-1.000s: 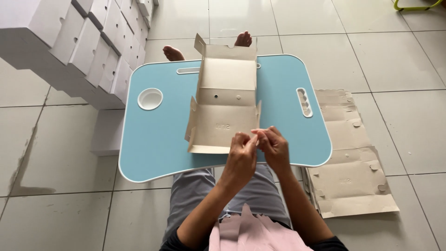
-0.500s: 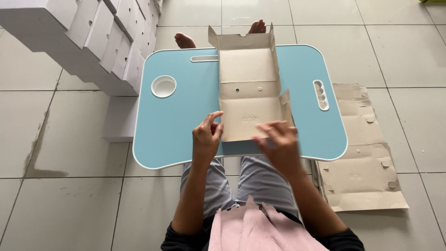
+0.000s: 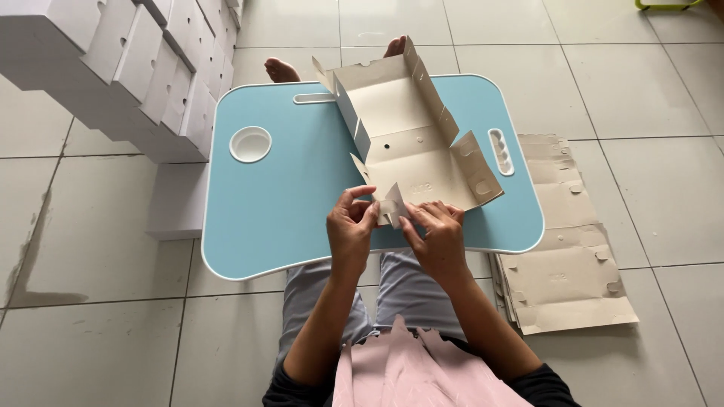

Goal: Assembling cardboard boxes from flat templates by folding along pre-scored lines and tucking tabs into slots.

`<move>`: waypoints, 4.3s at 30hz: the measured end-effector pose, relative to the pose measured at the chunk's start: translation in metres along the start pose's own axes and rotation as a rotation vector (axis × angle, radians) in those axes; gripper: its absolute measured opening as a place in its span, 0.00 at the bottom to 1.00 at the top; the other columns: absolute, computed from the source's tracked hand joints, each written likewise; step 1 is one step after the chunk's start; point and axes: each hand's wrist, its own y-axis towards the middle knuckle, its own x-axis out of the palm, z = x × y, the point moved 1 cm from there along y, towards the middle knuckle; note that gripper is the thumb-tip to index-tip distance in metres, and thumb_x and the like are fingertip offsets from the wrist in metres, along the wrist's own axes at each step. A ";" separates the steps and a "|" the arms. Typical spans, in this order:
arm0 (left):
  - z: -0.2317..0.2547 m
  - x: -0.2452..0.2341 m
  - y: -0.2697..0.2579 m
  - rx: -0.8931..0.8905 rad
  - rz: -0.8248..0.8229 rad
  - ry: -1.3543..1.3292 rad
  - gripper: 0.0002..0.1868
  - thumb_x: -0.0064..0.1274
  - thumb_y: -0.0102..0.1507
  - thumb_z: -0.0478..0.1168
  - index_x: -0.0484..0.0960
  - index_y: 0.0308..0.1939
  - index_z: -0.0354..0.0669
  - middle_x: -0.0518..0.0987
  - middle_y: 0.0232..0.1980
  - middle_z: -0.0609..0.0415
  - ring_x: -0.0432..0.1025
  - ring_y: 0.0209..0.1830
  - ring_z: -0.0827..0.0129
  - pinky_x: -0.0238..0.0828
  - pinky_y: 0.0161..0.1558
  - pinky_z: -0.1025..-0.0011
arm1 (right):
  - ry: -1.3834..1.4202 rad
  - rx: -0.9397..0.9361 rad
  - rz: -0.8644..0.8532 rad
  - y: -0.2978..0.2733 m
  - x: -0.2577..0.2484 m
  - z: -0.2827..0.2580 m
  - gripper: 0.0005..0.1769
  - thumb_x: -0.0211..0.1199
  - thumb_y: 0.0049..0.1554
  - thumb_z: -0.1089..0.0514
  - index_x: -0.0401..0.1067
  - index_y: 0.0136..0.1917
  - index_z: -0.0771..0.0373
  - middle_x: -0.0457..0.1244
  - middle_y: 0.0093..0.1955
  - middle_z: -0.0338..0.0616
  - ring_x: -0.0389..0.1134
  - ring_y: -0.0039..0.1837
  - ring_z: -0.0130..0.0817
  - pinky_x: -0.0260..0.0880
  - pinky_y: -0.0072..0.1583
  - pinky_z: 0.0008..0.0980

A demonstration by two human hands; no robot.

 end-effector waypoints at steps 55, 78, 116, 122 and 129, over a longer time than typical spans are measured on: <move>-0.025 0.118 0.175 0.192 -0.249 0.814 0.05 0.64 0.51 0.30 0.84 0.27 0.41 0.80 0.29 0.42 0.81 0.34 0.45 0.78 0.38 0.53 | 0.915 1.002 0.069 0.070 0.058 0.146 0.11 0.60 0.55 0.58 0.74 0.32 0.60 0.59 0.24 0.36 0.59 0.27 0.24 0.63 0.30 0.24; -0.013 0.117 0.104 0.300 -0.225 0.858 0.13 0.47 0.54 0.21 0.77 0.38 0.38 0.80 0.37 0.40 0.80 0.40 0.38 0.80 0.42 0.44 | 1.010 0.917 0.041 0.070 0.052 0.127 0.13 0.65 0.59 0.55 0.74 0.34 0.60 0.61 0.27 0.38 0.65 0.32 0.25 0.66 0.34 0.22; 0.005 -0.020 0.102 0.007 0.271 0.051 0.14 0.57 0.54 0.30 0.81 0.44 0.45 0.81 0.27 0.54 0.70 0.24 0.78 0.68 0.26 0.81 | 0.598 0.445 -0.374 0.125 0.084 0.015 0.17 0.61 0.57 0.67 0.77 0.60 0.65 0.67 0.40 0.54 0.74 0.37 0.39 0.82 0.42 0.36; -0.001 -0.001 0.095 0.042 0.315 0.131 0.16 0.62 0.53 0.33 0.82 0.45 0.45 0.81 0.27 0.53 0.71 0.27 0.75 0.68 0.28 0.75 | 0.548 0.345 -0.332 0.107 0.085 0.033 0.20 0.61 0.55 0.70 0.76 0.61 0.66 0.67 0.41 0.54 0.74 0.36 0.40 0.81 0.41 0.35; -0.010 0.005 0.094 0.017 0.342 0.200 0.16 0.61 0.51 0.32 0.82 0.43 0.48 0.80 0.25 0.57 0.71 0.27 0.75 0.67 0.29 0.75 | 0.301 0.093 -0.216 0.093 0.091 0.035 0.23 0.67 0.51 0.67 0.78 0.62 0.61 0.66 0.41 0.54 0.73 0.39 0.46 0.75 0.38 0.43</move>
